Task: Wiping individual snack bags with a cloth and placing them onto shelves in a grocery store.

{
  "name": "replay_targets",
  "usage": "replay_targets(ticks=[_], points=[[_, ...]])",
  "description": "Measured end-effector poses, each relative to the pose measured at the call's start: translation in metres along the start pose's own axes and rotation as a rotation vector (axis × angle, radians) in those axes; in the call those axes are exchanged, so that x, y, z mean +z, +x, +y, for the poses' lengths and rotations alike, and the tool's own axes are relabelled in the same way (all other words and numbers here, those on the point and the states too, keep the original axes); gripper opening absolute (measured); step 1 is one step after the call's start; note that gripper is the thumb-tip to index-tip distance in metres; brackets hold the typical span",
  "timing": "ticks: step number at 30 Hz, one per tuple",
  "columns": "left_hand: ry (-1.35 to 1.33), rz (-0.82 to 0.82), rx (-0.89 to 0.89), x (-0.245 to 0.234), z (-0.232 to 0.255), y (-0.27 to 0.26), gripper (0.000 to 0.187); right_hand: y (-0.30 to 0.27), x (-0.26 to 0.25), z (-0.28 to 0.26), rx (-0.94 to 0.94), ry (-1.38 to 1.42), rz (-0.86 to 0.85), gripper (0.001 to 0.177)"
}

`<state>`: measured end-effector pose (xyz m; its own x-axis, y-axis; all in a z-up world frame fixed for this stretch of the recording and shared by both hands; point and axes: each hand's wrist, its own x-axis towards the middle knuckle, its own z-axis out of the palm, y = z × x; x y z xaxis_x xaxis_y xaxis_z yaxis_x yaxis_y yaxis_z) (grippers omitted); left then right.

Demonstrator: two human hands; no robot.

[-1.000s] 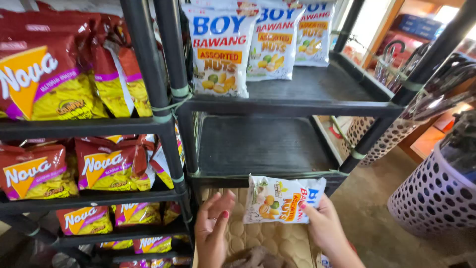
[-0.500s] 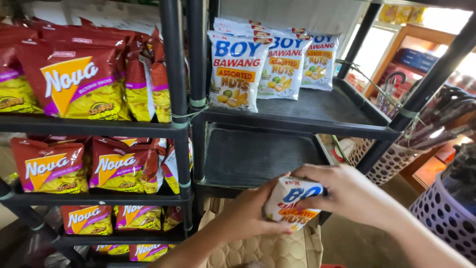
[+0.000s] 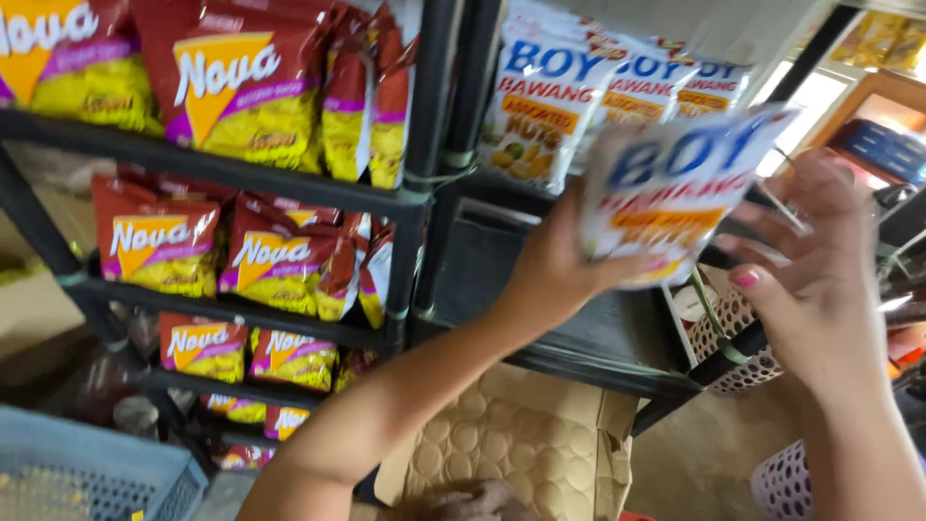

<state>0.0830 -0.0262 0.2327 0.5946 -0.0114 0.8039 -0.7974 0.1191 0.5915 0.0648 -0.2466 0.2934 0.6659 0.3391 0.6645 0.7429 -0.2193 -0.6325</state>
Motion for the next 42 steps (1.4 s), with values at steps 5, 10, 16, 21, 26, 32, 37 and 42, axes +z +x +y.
replay_targets(ticks=[5, 10, 16, 21, 26, 32, 37, 42], points=[[-0.044, 0.046, -0.11, 0.022, -0.015, 0.022, 0.068, 0.001, 0.0, 0.051, 0.268, 0.315, -0.028, 0.071], [0.078, 0.03, -0.077, 0.033, -0.015, 0.035, 0.069, 0.009, -0.008, 0.063, 0.215, -0.255, 0.058, 0.033], [0.216, 0.016, 0.031, 0.042, -0.043, 0.076, 0.066, 0.025, -0.006, 0.054, 0.144, -0.291, 0.045, 0.028], [0.227, -0.048, -0.025, 0.041, -0.037, 0.1, 0.097, 0.051, -0.014, 0.06, 0.331, -0.065, 0.169, 0.032], [0.33, -0.029, 0.122, 0.034, -0.085, 0.118, 0.102, 0.075, -0.014, 0.058, 0.435, -0.013, 0.263, 0.034], [0.647, -0.009, 0.226, 0.015, -0.084, 0.12, 0.109, 0.108, -0.013, 0.106, 0.374, 0.258, 0.196, 0.03], [0.7, -0.048, 0.343, 0.014, -0.085, 0.102, 0.117, 0.117, 0.003, 0.127, 0.399, 0.432, 0.204, 0.027], [1.067, -0.142, 0.377, 0.023, -0.094, 0.09, 0.094, 0.127, 0.013, 0.178, 0.357, 0.448, 0.306, 0.032]])
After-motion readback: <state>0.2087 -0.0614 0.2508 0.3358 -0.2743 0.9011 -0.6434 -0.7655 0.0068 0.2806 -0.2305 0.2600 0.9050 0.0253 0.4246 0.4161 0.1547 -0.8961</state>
